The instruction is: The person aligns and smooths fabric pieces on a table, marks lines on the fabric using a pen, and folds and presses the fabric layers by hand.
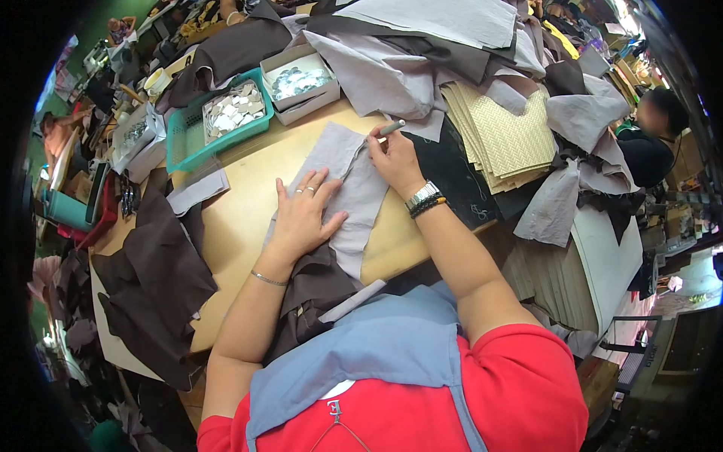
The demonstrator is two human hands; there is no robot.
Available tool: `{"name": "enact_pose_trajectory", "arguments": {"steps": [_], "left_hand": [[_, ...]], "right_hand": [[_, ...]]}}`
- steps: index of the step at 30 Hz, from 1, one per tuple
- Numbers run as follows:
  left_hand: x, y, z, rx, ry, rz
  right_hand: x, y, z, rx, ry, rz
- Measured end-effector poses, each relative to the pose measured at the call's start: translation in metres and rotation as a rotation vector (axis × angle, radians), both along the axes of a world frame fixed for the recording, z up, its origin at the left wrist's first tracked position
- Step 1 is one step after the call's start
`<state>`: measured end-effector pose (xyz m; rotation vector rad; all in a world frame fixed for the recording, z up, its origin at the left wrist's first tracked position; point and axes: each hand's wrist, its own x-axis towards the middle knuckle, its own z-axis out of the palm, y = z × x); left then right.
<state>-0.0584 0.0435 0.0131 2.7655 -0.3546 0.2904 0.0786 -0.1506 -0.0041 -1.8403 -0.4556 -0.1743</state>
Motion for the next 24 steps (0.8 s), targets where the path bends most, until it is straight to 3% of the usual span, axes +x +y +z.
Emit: {"name": "enact_pose_trajectory", "arguments": {"steps": [11, 20, 24], "left_hand": [[0.0, 0.001, -0.003, -0.012, 0.004, 0.004], [0.017, 0.022, 0.008, -0.184, 0.135, -0.033], [0.04, 0.03, -0.002, 0.031, 0.009, -0.095]], "right_hand": [[0.001, 0.006, 0.009, -0.005, 0.12, -0.118], [0.006, 0.001, 0.003, 0.115, 0.071, -0.214], [0.024, -0.022, 0.011, 0.161, 0.081, -0.318]]}}
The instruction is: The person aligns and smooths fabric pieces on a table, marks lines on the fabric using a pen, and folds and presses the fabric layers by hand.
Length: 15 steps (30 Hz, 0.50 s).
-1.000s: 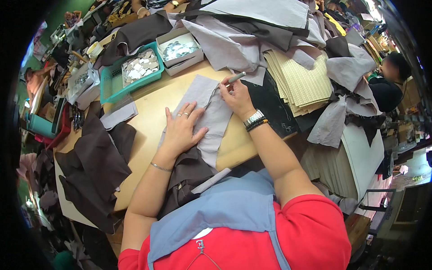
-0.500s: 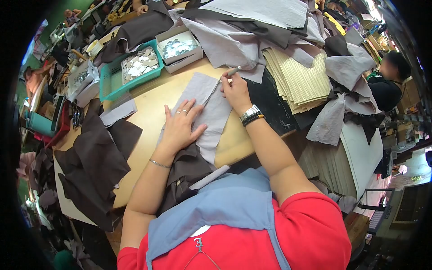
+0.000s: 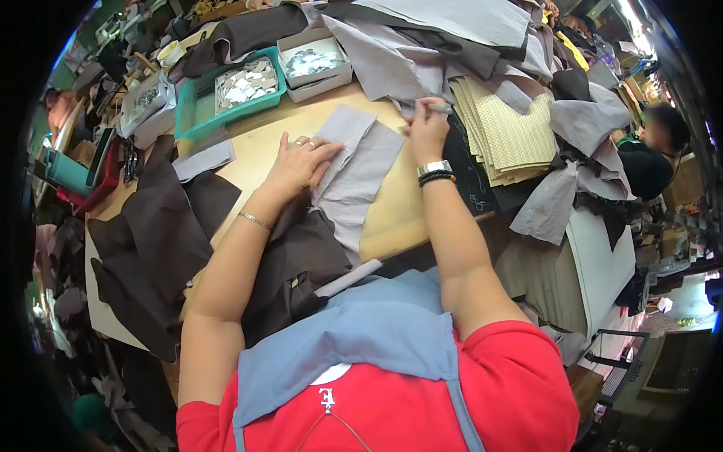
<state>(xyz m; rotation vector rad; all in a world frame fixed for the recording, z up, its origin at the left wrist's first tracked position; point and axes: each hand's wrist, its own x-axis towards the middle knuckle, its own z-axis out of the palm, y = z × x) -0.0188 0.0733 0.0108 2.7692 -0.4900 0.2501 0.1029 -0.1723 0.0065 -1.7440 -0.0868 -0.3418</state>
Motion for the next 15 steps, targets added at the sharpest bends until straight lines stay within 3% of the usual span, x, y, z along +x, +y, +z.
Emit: {"name": "enact_pose_trajectory", "arguments": {"steps": [1, 5, 8, 15], "left_hand": [[0.003, 0.002, -0.001, 0.005, 0.004, -0.026], [0.008, 0.001, -0.012, -0.019, 0.011, -0.016], [0.01, 0.001, -0.007, -0.03, 0.081, 0.009], [0.012, 0.001, -0.006, -0.015, 0.113, 0.017]], "right_hand": [[0.001, -0.003, 0.009, 0.033, 0.008, -0.041], [-0.045, 0.008, 0.029, 0.311, 0.236, 0.313], [-0.09, 0.024, 0.021, 0.248, 0.388, 0.515], [-0.1, 0.031, -0.001, 0.162, 0.349, 0.574]]}}
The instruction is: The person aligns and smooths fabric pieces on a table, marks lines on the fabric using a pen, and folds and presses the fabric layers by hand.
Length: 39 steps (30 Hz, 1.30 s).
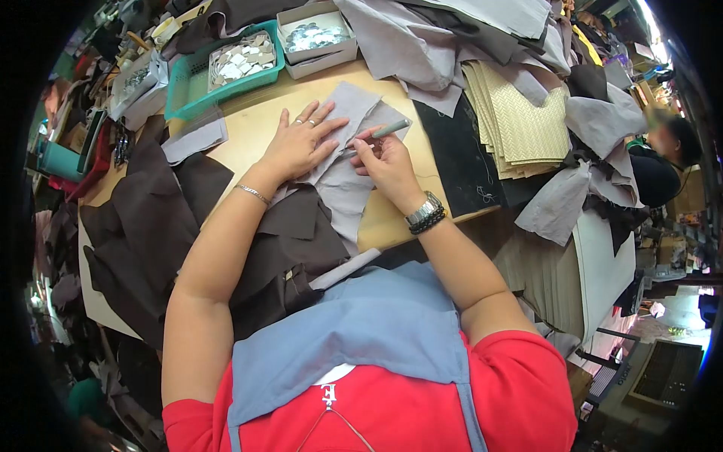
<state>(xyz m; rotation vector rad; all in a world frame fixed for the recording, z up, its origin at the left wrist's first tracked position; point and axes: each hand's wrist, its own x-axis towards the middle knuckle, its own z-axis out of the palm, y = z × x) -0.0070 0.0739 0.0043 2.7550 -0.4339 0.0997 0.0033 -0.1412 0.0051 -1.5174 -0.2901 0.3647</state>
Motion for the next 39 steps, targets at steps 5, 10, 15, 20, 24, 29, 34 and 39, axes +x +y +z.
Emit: {"name": "enact_pose_trajectory", "arguments": {"steps": [5, 10, 15, 20, 24, 29, 34, 39], "left_hand": [[-0.001, 0.0, 0.001, -0.023, -0.002, 0.006], [-0.001, -0.001, 0.001, -0.012, -0.006, 0.012], [0.0, -0.001, -0.002, 0.004, -0.019, 0.013], [0.0, -0.001, -0.002, 0.022, -0.02, 0.014], [0.001, -0.001, -0.005, 0.031, -0.044, 0.013], [0.002, -0.001, -0.006, 0.032, -0.053, 0.016], [0.003, -0.002, -0.006, 0.036, -0.053, 0.02], [0.002, -0.003, -0.005, 0.049, -0.047, 0.037]], "right_hand": [[-0.001, 0.0, 0.001, 0.04, 0.005, -0.03], [-0.002, 0.0, 0.0, 0.071, 0.004, -0.041], [-0.002, 0.002, 0.002, 0.018, -0.012, -0.034], [-0.003, 0.006, 0.002, -0.029, -0.052, 0.065], [-0.001, 0.005, -0.004, -0.062, -0.118, 0.098], [-0.002, 0.004, -0.006, -0.031, -0.074, 0.114], [0.001, -0.001, -0.005, 0.022, -0.055, 0.199], [-0.015, -0.01, 0.012, 0.111, 0.147, 0.365]]}}
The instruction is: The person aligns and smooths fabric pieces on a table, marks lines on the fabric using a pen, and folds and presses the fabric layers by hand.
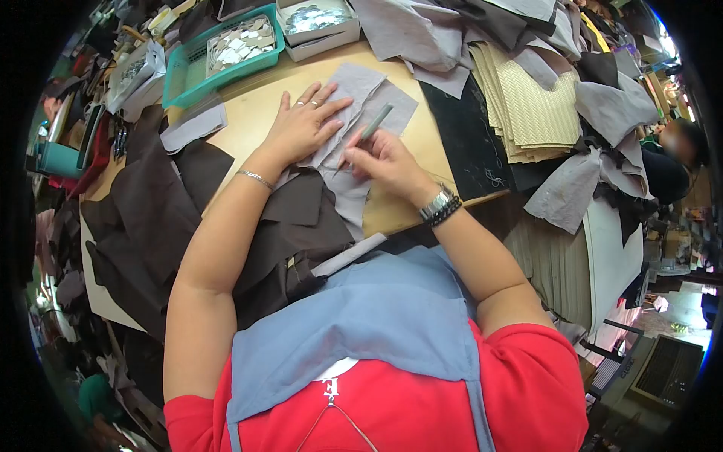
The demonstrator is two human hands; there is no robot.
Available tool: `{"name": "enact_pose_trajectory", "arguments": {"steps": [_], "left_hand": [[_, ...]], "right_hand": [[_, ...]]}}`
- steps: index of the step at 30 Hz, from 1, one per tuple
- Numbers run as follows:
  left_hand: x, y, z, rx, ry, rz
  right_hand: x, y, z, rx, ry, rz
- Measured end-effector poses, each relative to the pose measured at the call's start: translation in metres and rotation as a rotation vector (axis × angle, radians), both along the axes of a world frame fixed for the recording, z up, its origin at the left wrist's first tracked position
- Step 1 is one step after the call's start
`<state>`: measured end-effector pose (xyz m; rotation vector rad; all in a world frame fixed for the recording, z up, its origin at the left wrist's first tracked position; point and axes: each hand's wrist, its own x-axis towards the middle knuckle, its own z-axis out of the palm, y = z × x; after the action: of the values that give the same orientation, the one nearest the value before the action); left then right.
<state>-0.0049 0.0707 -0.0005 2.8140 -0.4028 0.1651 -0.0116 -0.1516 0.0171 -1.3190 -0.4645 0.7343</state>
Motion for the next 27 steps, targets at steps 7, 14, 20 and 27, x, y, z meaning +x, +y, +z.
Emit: {"name": "enact_pose_trajectory", "arguments": {"steps": [7, 14, 20, 27], "left_hand": [[0.0, 0.0, 0.0, 0.01, -0.029, -0.003], [0.0, -0.001, -0.002, 0.012, -0.04, 0.002], [-0.001, -0.001, -0.001, -0.005, -0.04, -0.001], [-0.001, 0.0, -0.001, -0.009, -0.042, -0.004]], "right_hand": [[-0.013, 0.018, -0.009, 0.05, -0.055, -0.422], [-0.013, 0.021, -0.014, -0.036, -0.177, -0.391], [-0.013, 0.023, -0.014, -0.081, -0.183, -0.388], [-0.012, 0.024, -0.022, -0.064, -0.253, -0.308]]}}
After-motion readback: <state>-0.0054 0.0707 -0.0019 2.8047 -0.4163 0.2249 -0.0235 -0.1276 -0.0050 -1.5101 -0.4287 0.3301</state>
